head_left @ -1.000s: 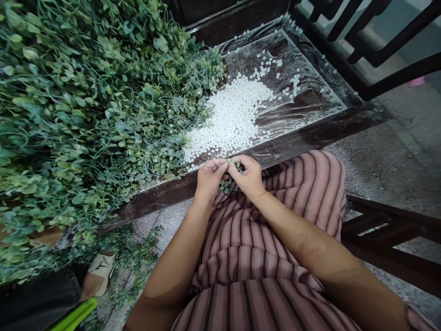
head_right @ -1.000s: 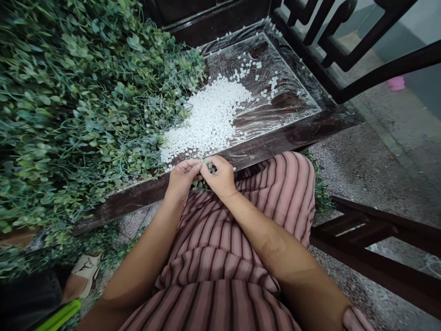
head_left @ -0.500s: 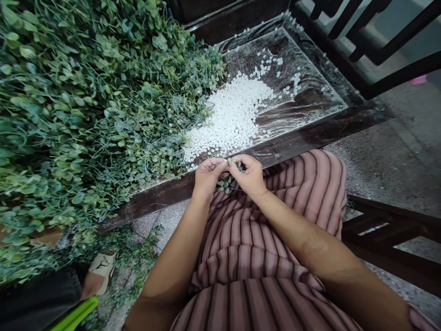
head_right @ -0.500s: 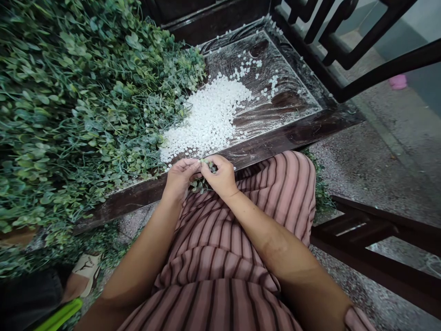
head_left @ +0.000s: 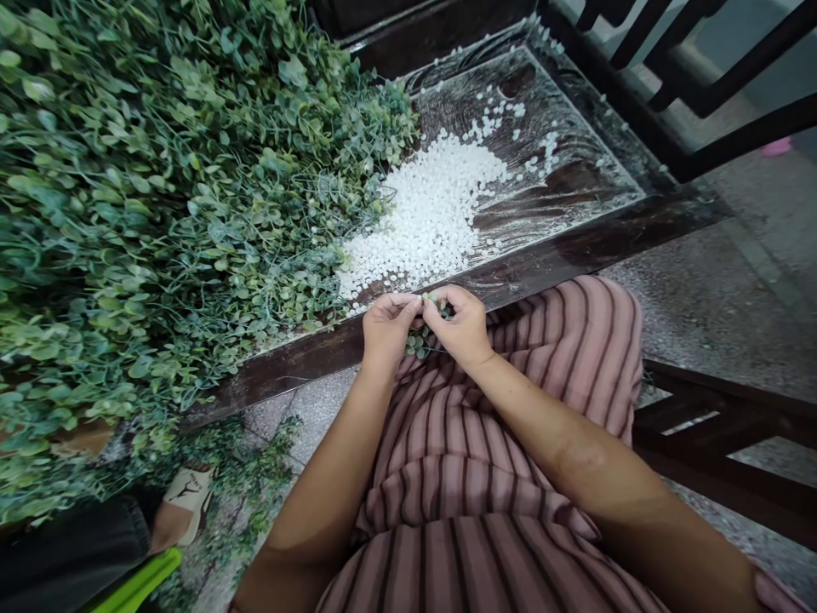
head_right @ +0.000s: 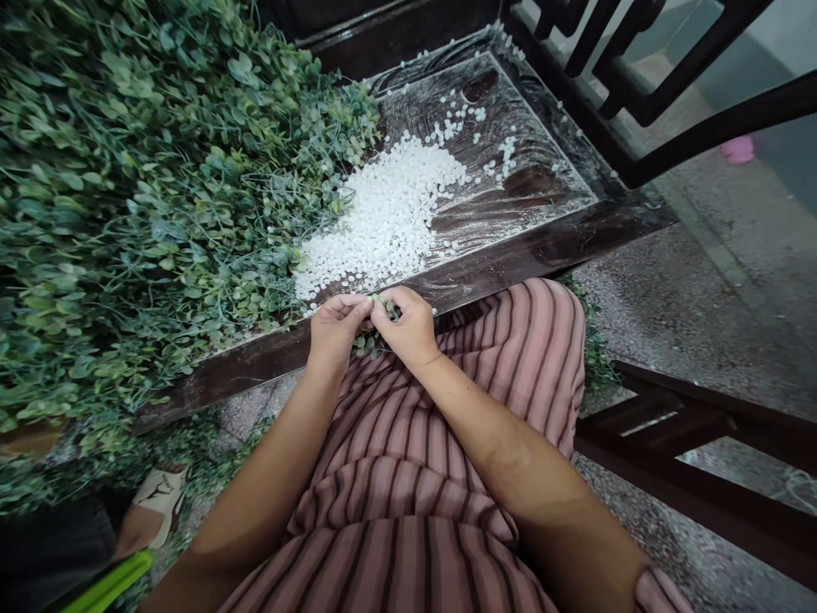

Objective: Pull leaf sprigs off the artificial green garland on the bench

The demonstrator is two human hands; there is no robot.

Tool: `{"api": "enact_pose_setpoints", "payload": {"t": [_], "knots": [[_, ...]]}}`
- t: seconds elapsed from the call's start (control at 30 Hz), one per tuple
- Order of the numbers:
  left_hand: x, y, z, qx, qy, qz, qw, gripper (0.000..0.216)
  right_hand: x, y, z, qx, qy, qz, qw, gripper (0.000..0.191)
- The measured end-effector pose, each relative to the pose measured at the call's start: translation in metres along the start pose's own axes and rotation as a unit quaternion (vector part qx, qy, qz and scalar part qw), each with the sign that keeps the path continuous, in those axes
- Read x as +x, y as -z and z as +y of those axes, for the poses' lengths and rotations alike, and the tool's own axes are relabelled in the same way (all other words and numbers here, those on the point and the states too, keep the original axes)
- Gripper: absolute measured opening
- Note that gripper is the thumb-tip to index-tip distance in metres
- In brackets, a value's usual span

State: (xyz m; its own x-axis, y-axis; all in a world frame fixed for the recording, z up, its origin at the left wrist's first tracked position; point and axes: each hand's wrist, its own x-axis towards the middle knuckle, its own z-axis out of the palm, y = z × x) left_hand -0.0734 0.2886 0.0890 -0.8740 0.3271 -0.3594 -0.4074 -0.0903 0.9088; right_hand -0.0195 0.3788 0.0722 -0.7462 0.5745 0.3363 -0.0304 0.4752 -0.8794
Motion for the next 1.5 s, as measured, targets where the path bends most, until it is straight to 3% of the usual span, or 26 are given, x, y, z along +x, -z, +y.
{"api": "enact_pose_setpoints", "payload": {"t": [0.27,0.57,0.73,0.87,1.0,1.07,1.13,1.2,1.3,1.4,1.5], "knots": [[0.003,0.000,-0.005,0.022,-0.045,-0.003,0.999,0.016,0.000,0.000,0.002,-0.011,-0.002,-0.001,1.000,0.012],[0.004,-0.002,-0.003,0.066,-0.046,-0.030,0.996,0.008,0.002,0.002,0.002,-0.001,-0.026,-0.019,0.999,0.014],[0.000,0.011,0.004,0.099,-0.086,-0.028,0.991,0.020,0.004,0.004,-0.001,0.052,-0.085,-0.034,0.994,0.013],[-0.006,0.030,0.011,0.159,-0.103,-0.020,0.982,0.038,0.007,0.002,-0.002,0.179,-0.178,-0.002,0.968,0.020],[-0.016,0.033,0.010,0.341,-0.141,-0.071,0.927,0.051,0.013,0.001,-0.007,0.295,-0.236,0.035,0.925,0.031],[-0.018,0.027,0.008,0.423,-0.182,-0.084,0.883,0.047,0.017,0.003,-0.011,0.323,-0.246,0.038,0.913,0.035],[-0.017,0.021,0.005,0.462,-0.199,-0.083,0.860,0.035,0.020,0.006,-0.015,0.333,-0.235,0.021,0.913,0.037],[-0.014,0.016,0.003,0.452,-0.189,-0.074,0.869,0.023,0.023,0.011,-0.018,0.331,-0.215,-0.006,0.919,0.040],[-0.008,0.014,0.003,0.371,-0.157,-0.065,0.913,0.008,0.028,0.022,-0.021,0.314,-0.184,-0.026,0.931,0.039],[-0.006,0.019,0.007,0.291,-0.138,-0.061,0.945,0.010,0.031,0.040,-0.019,0.302,-0.159,-0.012,0.940,0.034],[-0.004,0.027,0.011,0.247,-0.140,-0.051,0.957,0.011,0.029,0.061,-0.015,0.266,-0.187,-0.006,0.946,0.032]]}}
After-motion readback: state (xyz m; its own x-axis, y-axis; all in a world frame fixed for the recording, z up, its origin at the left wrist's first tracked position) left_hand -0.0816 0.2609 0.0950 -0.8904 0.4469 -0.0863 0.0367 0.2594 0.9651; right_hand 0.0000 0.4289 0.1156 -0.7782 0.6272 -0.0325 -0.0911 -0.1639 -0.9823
